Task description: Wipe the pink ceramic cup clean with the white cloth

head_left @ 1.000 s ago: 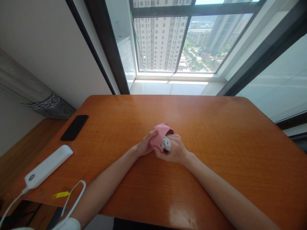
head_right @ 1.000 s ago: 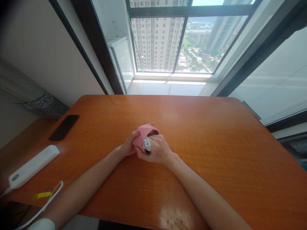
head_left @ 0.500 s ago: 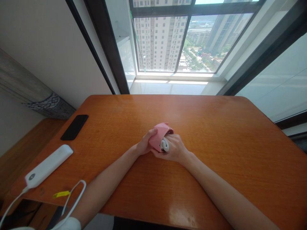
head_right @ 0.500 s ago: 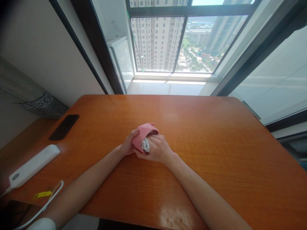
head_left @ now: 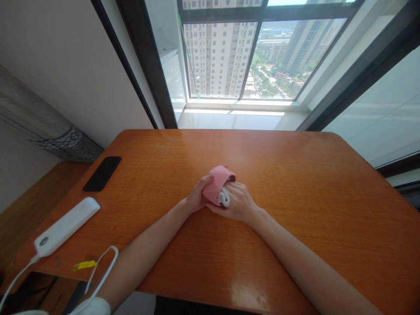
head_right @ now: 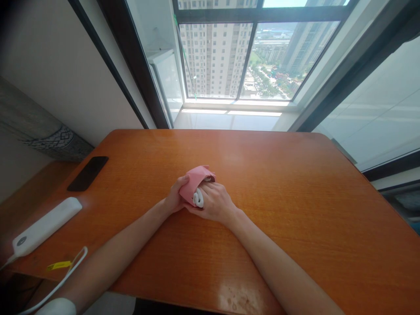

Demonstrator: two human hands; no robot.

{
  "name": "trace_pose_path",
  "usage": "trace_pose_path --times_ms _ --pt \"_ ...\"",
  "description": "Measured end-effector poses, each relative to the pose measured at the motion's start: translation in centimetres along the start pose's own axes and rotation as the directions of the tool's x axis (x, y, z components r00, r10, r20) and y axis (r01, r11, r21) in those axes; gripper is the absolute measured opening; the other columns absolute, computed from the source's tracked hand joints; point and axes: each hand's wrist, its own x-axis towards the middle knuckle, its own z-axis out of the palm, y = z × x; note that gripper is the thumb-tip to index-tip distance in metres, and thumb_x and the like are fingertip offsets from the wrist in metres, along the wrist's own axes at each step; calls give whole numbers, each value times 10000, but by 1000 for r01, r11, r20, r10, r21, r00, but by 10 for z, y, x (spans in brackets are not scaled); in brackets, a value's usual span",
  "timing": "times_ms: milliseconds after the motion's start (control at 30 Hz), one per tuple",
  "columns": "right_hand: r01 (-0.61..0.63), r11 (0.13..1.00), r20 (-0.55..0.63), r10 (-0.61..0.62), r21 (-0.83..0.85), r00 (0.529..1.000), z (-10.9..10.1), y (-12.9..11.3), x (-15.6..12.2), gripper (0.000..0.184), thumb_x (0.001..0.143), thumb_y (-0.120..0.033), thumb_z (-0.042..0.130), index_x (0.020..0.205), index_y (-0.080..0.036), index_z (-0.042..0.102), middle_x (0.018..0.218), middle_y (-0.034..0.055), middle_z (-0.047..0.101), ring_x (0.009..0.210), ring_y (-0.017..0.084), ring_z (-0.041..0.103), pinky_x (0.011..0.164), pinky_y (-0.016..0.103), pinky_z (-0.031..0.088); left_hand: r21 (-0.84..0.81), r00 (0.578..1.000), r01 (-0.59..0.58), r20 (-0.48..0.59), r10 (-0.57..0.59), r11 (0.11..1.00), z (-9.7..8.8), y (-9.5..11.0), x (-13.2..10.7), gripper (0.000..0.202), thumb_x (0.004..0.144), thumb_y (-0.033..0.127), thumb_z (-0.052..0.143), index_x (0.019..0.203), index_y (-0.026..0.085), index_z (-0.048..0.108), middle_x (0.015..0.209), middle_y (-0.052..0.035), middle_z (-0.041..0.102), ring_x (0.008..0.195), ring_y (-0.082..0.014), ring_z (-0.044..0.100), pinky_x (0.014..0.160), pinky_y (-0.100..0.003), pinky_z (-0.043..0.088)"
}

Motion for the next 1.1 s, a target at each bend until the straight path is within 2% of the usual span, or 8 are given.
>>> trace_pose_path --times_ms 333,467,533,633,733,800,967,1100 --pt "-19 995 -39 23 95 999 2 -3 -1 239 1004 -393 691 845 -226 626 710 27 701 613 180 607 636 327 456 15 999 -39 -31 39 999 -3 -2 1 773 902 645 733 1496 161 632 1410 -149 756 1296 -324 721 1154 -397 509" --pt "-217 941 -22 230 259 973 1 -4 2 378 934 -418 775 700 -235 542 623 -17 605 555 147 507 578 305 413 25 1000 -13 -12 13 1000 -7 -8 2 749 919 692 709 1439 153 682 1350 -152 783 1295 -359 720 1163 -452 518" --pt "-394 831 59 405 393 913 -2 -5 6 417 895 -446 811 671 -231 532 613 -33 564 544 130 461 542 287 390 46 999 -5 44 3 999 -6 -11 4 774 905 720 717 1414 138 696 1347 -170 777 1344 -384 687 1193 -483 499" --pt "-591 564 185 614 577 767 -9 -6 10 436 845 -505 850 686 -222 559 643 -37 546 579 126 459 538 271 403 83 992 -40 122 30 996 -3 -11 5 812 881 727 756 1447 152 659 1408 -187 733 1424 -398 620 1218 -503 474" --pt "-659 315 278 723 683 633 -13 -3 12 440 804 -564 874 749 -213 615 660 -36 558 592 130 477 535 263 417 112 995 -61 91 51 992 -2 -10 2 888 825 685 847 1518 208 563 1525 -182 640 1489 -394 547 1226 -500 454" --pt "-663 172 349 740 728 575 -13 -1 12 435 790 -583 882 819 -209 662 691 -25 606 595 134 513 527 256 430 139 998 -58 33 54 989 -3 -10 2 953 764 618 929 1532 237 515 1576 -174 584 1500 -391 519 1224 -491 444" --pt "-579 -67 427 745 813 513 -14 0 16 427 778 -545 910 989 -216 738 911 39 745 778 190 682 716 287 579 239 998 -57 -22 64 969 -6 -11 4 1030 628 404 1046 1485 255 494 1534 -143 570 1441 -385 533 1161 -484 480" --pt "-572 -133 477 717 809 508 -15 0 20 431 799 -547 903 1038 -221 754 946 50 761 823 200 703 782 300 611 307 997 -37 -59 58 951 -5 -9 4 954 644 343 1032 1427 233 499 1465 -128 582 1375 -352 560 1100 -454 515"
